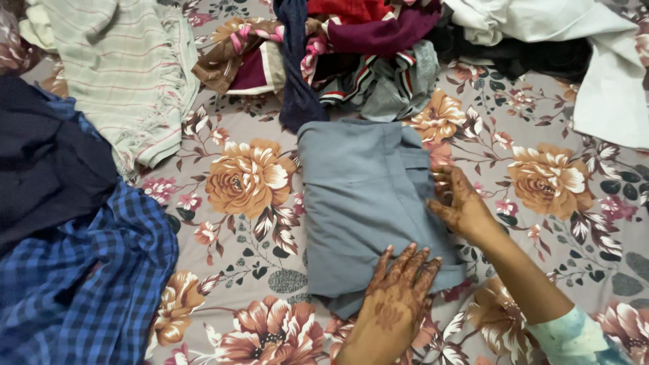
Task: The person folds various items of clothing and a patterned bedsheet on a bed by hand, smoothing the fabric and aligning the edges.
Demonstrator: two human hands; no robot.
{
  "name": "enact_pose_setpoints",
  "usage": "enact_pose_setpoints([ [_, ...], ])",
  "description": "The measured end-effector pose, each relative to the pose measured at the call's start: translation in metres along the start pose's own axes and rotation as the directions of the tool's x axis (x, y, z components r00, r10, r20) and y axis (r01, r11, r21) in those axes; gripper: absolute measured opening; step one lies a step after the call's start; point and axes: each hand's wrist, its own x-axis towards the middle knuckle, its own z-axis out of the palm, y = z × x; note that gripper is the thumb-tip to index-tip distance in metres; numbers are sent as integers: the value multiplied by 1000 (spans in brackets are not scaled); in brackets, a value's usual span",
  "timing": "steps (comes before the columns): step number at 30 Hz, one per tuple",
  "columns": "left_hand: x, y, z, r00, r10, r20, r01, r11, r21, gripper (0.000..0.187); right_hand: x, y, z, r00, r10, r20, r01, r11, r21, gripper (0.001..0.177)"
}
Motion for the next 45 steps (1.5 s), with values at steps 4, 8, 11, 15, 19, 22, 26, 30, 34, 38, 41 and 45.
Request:
enact_pose_setpoints([
  [4,-6,4,1,992,-54,-118,57,998,26,63,23,-27,13,975,-112,-192,50,952,-302,45],
  [8,-5,-12,10,1000,-16,5,16,999,47,62,94,-29,51,992,-51,-118,8,941,-337,53],
  [11,-14,-14,14,1000,-8,-1,8,998,57,66,117,-14,51,935,248,-253,-299,935,-190,43],
  [15,-15,-13,19,999,-4,-46,11,989,150,66,104,9,29,908,-224,-353,208,975,-83,28],
  [19,-7,-2,0,999,7,-38,-4,997,73,55,90,23,33,935,1,-354,-79,976,-204,27],
  [22,0,-1,-31,993,13,-119,-28,992,-126,44,84,4,35,944,-81,-319,-37,936,-349,27],
  [26,13,-54,-57,859,-197,-473,42,947,-317,32,50,-63,35,874,-369,-316,84,756,-649,30],
  [30,62,-189,-80,741,-300,-600,220,954,-205,40,-16,-137,66,963,-130,234,171,972,-163,26],
  [34,92,-263,-74,808,-584,-79,389,628,-674,43,-46,-159,112,854,-416,313,499,825,-266,50],
  [38,110,-272,-72,760,-650,-14,435,525,-731,40,-59,-136,121,827,-463,319,553,768,-321,56],
  [41,122,-285,-71,761,-646,-57,397,534,-746,36,-73,-118,107,781,-517,352,611,750,-253,50],
  [45,131,-320,-32,720,-675,-161,357,559,-749,33,-77,-115,128,849,-410,334,510,799,-317,18],
])
